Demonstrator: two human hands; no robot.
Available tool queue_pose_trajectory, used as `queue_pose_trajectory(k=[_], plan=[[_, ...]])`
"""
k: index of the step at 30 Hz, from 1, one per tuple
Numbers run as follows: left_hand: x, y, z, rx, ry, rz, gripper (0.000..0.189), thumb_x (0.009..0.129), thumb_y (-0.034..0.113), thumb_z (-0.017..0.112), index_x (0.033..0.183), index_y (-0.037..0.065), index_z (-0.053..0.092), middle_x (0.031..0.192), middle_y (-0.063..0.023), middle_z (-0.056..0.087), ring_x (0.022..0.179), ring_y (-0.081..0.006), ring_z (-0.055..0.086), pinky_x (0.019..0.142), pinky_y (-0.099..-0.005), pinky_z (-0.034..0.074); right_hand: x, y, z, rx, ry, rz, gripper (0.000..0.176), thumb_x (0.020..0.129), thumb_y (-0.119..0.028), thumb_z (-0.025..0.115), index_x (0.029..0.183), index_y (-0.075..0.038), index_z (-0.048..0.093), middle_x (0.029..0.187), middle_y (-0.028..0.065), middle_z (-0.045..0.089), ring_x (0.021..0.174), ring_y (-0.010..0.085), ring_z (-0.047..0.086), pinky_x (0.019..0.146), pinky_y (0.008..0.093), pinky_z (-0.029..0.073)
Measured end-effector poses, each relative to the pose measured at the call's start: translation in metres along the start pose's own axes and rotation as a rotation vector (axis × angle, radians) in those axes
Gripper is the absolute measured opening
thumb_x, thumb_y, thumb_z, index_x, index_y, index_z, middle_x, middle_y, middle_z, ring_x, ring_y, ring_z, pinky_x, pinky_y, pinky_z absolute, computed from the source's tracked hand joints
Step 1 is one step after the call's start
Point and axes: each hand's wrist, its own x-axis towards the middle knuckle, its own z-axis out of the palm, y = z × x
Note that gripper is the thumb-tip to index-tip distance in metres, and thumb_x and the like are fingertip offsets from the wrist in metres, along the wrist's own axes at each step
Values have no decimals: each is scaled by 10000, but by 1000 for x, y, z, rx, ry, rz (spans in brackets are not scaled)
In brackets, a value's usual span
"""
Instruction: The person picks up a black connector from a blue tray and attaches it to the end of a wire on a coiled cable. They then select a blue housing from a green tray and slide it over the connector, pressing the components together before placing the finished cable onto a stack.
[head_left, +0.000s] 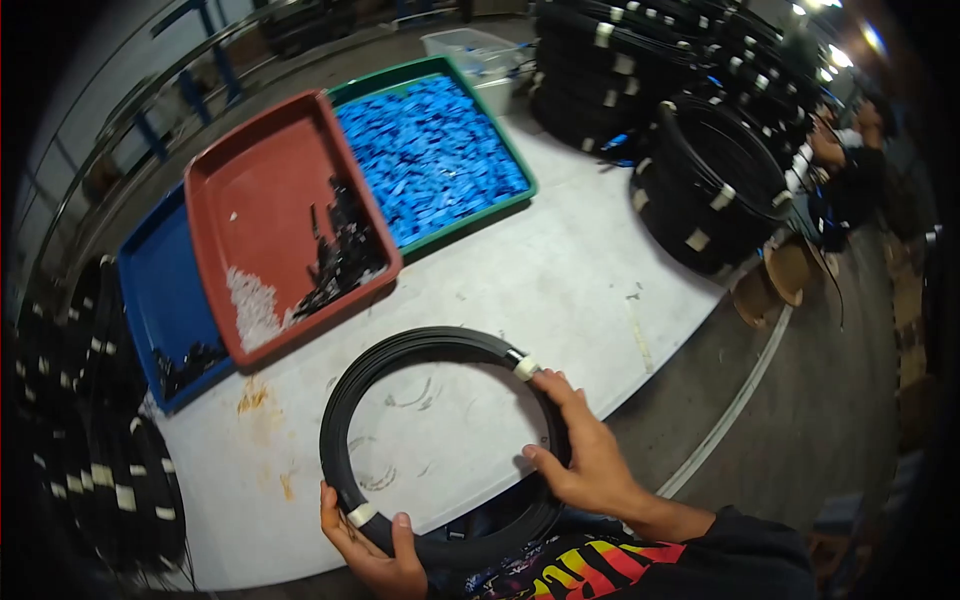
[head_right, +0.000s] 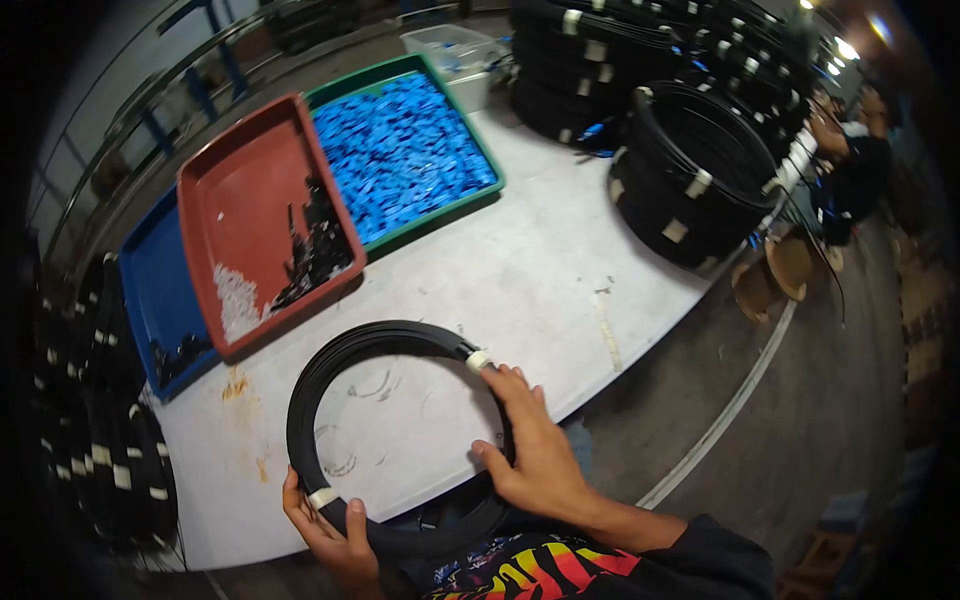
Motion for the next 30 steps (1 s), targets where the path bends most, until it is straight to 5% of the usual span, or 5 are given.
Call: queue_pose_trajectory(k=[3,9,16,22,30], plan=[[4,9,-6,308,-184,88,866,944,181,739,1591,-29,203,1620,-270,290,1481,-420,309,1213,-487,237,-4,3,17,112,95,26,723,877,-4,649,1541,-72,372,1588,246,392,1546,432,266,1271,541,137],[2,20,14,-86,130,-177,731,811,-84,561,1513,-67,360,1535,-266,420,1437,-388,386,1214,-472,257,-5,7,30,307,232,46,767,767,118,449,1513,-62,434,1594,233,396,1541,387,304,1276,510,159],[32,52,46,-239,8,-216,713,788,-110,531,1486,-44,406,1485,-195,471,1331,-333,467,1160,-428,352,16,1,-9,466,315,72,760,776,141,447,1518,-22,436,1579,250,418,1538,358,326,1255,374,233],[96,112,124,-217,-298,335,786,768,-108,564,1511,-57,312,1495,-234,416,1414,-325,424,1221,-426,263,20,-23,-108,329,711,-38,728,768,168,485,1483,34,461,1529,208,481,1494,301,393,1254,379,233],[155,230,334,-570,-619,447,652,733,-156,472,1367,-8,506,1449,-209,532,1403,-315,483,1182,-364,310,67,-24,-273,240,1129,-295,788,703,229,427,1468,40,436,1468,224,498,1450,293,438,1196,357,334]])
